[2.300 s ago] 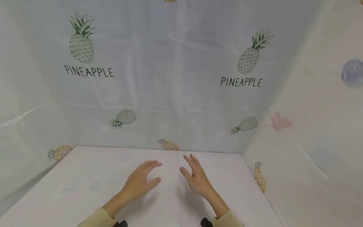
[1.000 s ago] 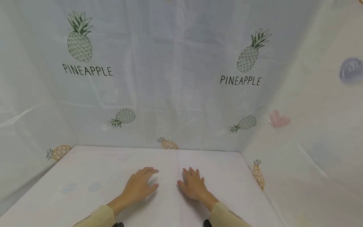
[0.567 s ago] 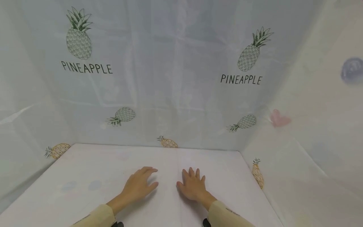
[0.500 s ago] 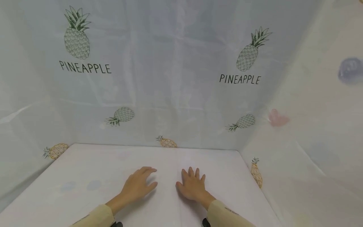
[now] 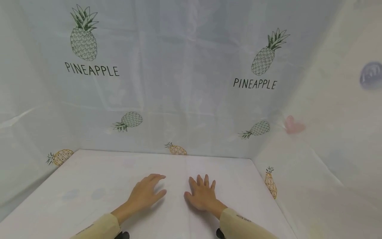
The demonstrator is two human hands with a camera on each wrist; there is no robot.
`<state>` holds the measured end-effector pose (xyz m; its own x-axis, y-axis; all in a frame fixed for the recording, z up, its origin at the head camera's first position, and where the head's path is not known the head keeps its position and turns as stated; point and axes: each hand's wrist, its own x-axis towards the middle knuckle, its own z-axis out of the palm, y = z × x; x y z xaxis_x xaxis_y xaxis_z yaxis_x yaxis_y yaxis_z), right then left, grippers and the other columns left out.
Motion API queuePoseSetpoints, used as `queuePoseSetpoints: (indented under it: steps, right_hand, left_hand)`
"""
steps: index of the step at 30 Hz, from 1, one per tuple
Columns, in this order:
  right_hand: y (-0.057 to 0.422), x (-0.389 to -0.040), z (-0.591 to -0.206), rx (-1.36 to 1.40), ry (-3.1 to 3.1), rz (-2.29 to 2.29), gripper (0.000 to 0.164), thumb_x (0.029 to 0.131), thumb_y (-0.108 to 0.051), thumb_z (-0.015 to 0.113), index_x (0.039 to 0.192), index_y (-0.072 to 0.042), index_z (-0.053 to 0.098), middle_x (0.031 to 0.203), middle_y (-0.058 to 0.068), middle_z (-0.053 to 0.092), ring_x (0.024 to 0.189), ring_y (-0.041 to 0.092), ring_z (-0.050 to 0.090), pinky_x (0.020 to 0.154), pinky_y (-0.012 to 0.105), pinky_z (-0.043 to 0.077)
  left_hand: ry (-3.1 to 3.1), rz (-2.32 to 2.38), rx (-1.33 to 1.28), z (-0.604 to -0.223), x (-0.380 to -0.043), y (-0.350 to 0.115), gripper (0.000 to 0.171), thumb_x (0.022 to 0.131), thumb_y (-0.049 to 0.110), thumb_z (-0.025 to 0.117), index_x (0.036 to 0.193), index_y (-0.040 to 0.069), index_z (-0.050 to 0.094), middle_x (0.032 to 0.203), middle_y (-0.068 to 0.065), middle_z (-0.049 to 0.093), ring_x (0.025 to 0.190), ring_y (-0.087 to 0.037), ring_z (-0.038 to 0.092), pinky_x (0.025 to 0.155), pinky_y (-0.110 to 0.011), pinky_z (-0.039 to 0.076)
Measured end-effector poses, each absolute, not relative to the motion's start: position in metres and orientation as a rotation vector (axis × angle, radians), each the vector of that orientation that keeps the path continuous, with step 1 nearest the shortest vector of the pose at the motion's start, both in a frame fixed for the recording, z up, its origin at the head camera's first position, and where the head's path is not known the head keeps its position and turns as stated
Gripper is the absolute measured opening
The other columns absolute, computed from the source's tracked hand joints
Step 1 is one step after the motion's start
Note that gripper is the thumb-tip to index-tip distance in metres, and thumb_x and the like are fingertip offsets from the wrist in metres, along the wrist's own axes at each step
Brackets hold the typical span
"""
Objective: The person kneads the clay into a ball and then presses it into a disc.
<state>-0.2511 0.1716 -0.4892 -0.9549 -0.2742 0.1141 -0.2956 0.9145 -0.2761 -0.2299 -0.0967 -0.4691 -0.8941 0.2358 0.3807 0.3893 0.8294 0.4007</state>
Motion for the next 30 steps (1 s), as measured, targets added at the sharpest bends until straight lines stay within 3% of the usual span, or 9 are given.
queuePoseSetpoints:
  steps: [11, 30]
  right_hand:
    - [0.164, -0.249, -0.490, 0.503, -2.969, 0.428, 0.065, 0.105, -0.050, 0.055, 0.155, -0.009, 0.053, 0.159, 0.032, 0.044, 0.149, 0.064, 0.030, 0.114, 0.085, 0.018]
    - [0.163, -0.248, -0.504, 0.378, -2.952, 0.451, 0.065, 0.105, -0.055, 0.051, 0.158, -0.016, 0.051, 0.166, 0.027, 0.038, 0.153, 0.059, 0.028, 0.121, 0.079, 0.012]
  left_hand:
    - [-2.672, -0.743, -0.473, -0.467, -0.228, -0.099, 0.048, 0.092, 0.038, 0.081, 0.135, 0.019, 0.071, 0.136, -0.005, 0.067, 0.123, -0.032, 0.066, 0.093, -0.058, 0.054]
    - [-2.690, -0.843, -0.449, -0.468, -0.227, -0.098, 0.049, 0.092, 0.036, 0.081, 0.137, 0.020, 0.070, 0.138, -0.002, 0.067, 0.125, -0.031, 0.064, 0.098, -0.059, 0.053]
